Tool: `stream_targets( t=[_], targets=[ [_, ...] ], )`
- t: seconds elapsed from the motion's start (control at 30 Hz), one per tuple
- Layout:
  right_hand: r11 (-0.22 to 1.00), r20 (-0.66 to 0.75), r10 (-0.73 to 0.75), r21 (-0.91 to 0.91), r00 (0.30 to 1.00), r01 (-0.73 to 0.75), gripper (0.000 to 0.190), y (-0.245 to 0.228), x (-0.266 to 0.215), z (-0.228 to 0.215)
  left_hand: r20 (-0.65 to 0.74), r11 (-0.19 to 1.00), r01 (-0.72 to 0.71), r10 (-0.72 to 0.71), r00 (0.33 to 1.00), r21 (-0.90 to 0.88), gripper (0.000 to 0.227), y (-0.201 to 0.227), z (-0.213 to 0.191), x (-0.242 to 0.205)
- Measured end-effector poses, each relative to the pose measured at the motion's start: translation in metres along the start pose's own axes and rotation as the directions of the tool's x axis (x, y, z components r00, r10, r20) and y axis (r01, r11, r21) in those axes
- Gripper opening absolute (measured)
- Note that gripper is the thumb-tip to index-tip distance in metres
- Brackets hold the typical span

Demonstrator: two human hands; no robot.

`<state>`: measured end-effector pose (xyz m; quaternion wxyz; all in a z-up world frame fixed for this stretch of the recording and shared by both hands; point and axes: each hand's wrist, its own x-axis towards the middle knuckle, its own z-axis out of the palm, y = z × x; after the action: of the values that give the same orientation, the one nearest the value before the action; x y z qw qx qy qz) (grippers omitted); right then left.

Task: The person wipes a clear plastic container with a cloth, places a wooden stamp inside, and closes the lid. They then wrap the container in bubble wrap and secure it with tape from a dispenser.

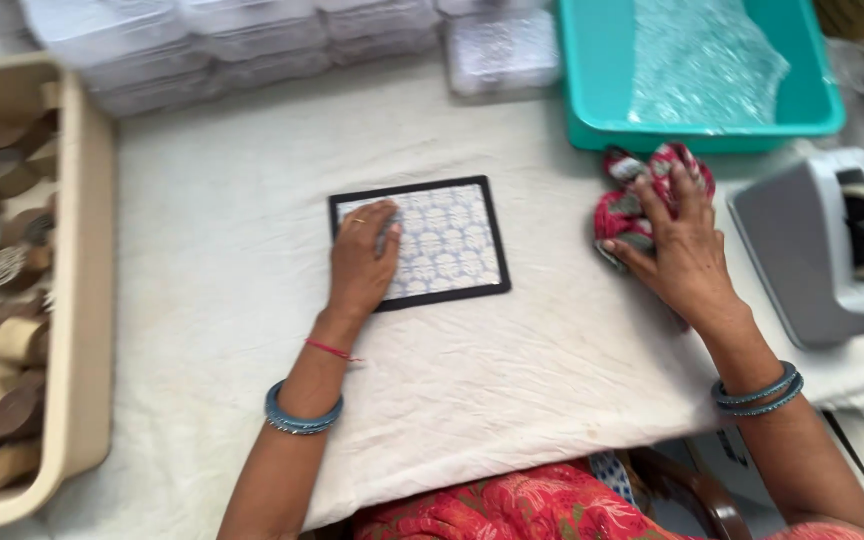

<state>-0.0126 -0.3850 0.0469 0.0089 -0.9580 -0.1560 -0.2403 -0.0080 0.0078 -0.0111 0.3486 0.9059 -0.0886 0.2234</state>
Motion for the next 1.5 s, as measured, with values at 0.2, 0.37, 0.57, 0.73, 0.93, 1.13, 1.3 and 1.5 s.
stream_targets(
  t=[0.2,0.37,0.57,0.73,0.93,1.13,1.3,1.5],
  targets=[
    [0.998,0.115,0.026,0.055,0.993,-0.033,0.038,0.022,0.009,0.045,-0.017,1.000,-0.012,0.012,1.000,-0.010,0.027,-0.012,0.012,-0.001],
    [0.960,0.023,-0.199,0.206,0.980,0.190,0.035,-0.040,0.034,0.031,-0.055,1.000,0.001,0.000,0.999,0.016,0.031,-0.025,0.027,-0.005],
    [0.788,-0.004,-0.572,0.275,0.820,0.551,0.049,-0.087,0.065,0.095,0.099,0.972,-0.040,0.018,0.995,0.231,0.040,-0.028,0.026,-0.010],
    [0.713,-0.069,-0.639,0.322,0.766,0.623,0.051,-0.090,0.061,0.129,0.389,0.897,-0.045,-0.145,0.910,0.439,0.059,0.028,-0.118,-0.071],
    [0.445,-0.080,-0.555,0.812,0.828,0.377,0.022,-0.067,0.072,0.194,-0.243,0.765,0.621,-0.579,0.779,0.168,0.042,0.023,-0.351,-0.233],
    [0.245,-0.211,-0.542,0.886,0.813,0.393,0.023,-0.037,0.080,0.307,-0.755,0.320,0.850,-0.398,0.522,0.419,0.038,0.033,-0.472,-0.458],
    [0.234,-0.173,-0.532,0.911,0.829,0.341,0.027,-0.061,0.078,0.292,-0.872,0.010,0.996,-0.483,0.082,0.088,0.066,-0.038,-0.511,-0.559],
    [0.260,-0.118,-0.479,0.927,0.870,0.269,0.032,-0.065,0.067,0.263,-0.893,-0.372,0.928,-0.429,-0.135,0.039,0.080,-0.130,-0.470,-0.592]
  ],
)
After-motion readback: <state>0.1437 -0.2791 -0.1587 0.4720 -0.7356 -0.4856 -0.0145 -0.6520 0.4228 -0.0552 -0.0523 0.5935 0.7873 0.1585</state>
